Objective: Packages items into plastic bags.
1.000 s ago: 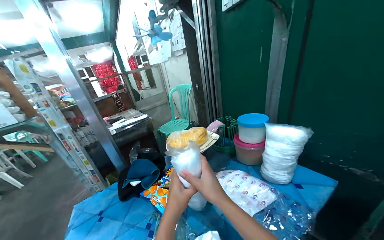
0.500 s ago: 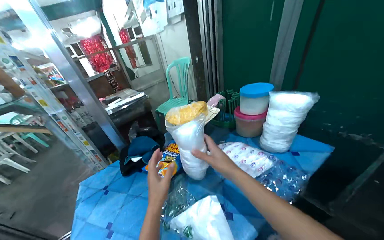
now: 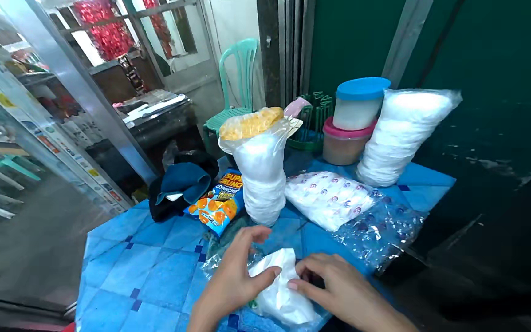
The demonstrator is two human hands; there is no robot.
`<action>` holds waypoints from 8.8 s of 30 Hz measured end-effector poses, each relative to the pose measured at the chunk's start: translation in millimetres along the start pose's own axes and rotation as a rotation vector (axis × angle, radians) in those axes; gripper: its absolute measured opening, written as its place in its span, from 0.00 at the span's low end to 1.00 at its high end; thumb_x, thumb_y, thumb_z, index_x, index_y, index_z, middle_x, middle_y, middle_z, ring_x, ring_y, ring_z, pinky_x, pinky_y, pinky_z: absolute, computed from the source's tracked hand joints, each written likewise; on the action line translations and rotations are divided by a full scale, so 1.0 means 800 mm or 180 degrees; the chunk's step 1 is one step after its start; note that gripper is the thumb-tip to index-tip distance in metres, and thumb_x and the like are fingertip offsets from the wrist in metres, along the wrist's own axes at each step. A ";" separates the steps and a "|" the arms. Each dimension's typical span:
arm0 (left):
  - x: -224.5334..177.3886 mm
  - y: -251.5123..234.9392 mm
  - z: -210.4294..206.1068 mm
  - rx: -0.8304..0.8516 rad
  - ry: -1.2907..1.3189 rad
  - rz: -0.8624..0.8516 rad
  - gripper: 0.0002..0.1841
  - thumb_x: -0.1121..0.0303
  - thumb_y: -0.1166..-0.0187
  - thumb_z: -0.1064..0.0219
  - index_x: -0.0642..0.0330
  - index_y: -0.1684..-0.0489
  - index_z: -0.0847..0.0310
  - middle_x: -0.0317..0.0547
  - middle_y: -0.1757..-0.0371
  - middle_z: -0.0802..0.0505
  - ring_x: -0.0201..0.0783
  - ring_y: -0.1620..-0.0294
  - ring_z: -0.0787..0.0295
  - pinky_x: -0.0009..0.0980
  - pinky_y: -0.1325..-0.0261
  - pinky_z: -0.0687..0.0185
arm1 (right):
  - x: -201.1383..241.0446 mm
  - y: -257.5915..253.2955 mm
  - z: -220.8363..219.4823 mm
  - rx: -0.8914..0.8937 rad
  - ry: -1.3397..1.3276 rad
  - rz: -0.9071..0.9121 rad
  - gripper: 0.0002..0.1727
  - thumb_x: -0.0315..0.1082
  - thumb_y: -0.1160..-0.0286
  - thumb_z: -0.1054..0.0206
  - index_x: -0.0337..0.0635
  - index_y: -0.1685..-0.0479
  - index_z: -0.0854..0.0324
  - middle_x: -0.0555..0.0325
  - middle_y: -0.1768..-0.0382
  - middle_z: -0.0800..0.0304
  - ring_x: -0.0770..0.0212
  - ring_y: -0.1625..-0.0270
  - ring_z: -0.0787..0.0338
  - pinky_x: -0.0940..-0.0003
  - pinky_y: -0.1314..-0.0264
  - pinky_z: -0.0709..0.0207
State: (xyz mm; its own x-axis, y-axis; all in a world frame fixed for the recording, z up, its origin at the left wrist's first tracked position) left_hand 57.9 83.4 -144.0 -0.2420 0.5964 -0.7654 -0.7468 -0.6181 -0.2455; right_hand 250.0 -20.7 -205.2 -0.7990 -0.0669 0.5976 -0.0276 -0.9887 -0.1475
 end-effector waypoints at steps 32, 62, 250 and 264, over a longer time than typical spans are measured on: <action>0.021 0.004 -0.044 -0.0090 -0.1398 0.0036 0.14 0.59 0.25 0.27 0.62 0.57 0.07 0.46 0.53 0.03 0.44 0.40 0.08 0.51 0.23 0.25 | 0.036 -0.032 0.093 -0.1750 -0.1285 0.0574 0.15 0.48 0.12 0.43 0.51 0.55 0.14 0.69 0.65 0.14 0.72 0.64 0.14 0.70 0.62 0.16; -0.145 -0.043 -0.002 -0.0523 0.1808 -0.0636 0.19 0.77 0.33 0.22 0.70 0.43 0.15 0.43 0.53 0.03 0.32 0.52 0.05 0.32 0.43 0.08 | 0.075 0.010 0.153 -0.2355 -0.1378 0.1410 0.21 0.48 0.09 0.44 0.46 0.61 0.11 0.65 0.61 0.07 0.71 0.47 0.11 0.61 0.27 0.26; -0.006 -0.112 0.059 -0.1712 0.2348 0.0482 0.26 0.82 0.28 0.30 0.69 0.27 0.23 0.60 0.38 0.10 0.47 0.49 0.07 0.41 0.45 0.08 | 0.034 -0.205 0.124 -0.1646 -0.2054 0.0704 0.17 0.36 0.10 0.47 0.39 0.36 0.17 0.47 0.33 0.20 0.54 0.33 0.19 0.51 0.31 0.23; -0.033 -0.154 0.076 -0.1256 0.0600 0.0103 0.40 0.54 0.41 0.14 0.49 0.24 0.23 0.42 0.41 0.06 0.39 0.42 0.07 0.43 0.38 0.09 | 0.006 -0.197 0.057 -0.1040 -0.1658 0.0907 0.50 0.71 0.21 0.47 0.41 0.10 0.43 0.45 0.12 0.39 0.50 0.09 0.43 0.41 0.07 0.54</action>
State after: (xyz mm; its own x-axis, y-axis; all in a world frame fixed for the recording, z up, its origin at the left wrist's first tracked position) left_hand 118.5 174.8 -57.4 -0.1167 0.4923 -0.8626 -0.4380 -0.8050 -0.4001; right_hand 277.7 129.1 -143.4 -0.4105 -0.4558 0.7898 -0.1045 -0.8369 -0.5373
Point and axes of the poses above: each hand's wrist, its own y-axis away from the middle knuckle, its own z-axis out of the back of the hand, x = y × z, the point moved 4 cm from there along -y, towards the middle knuckle
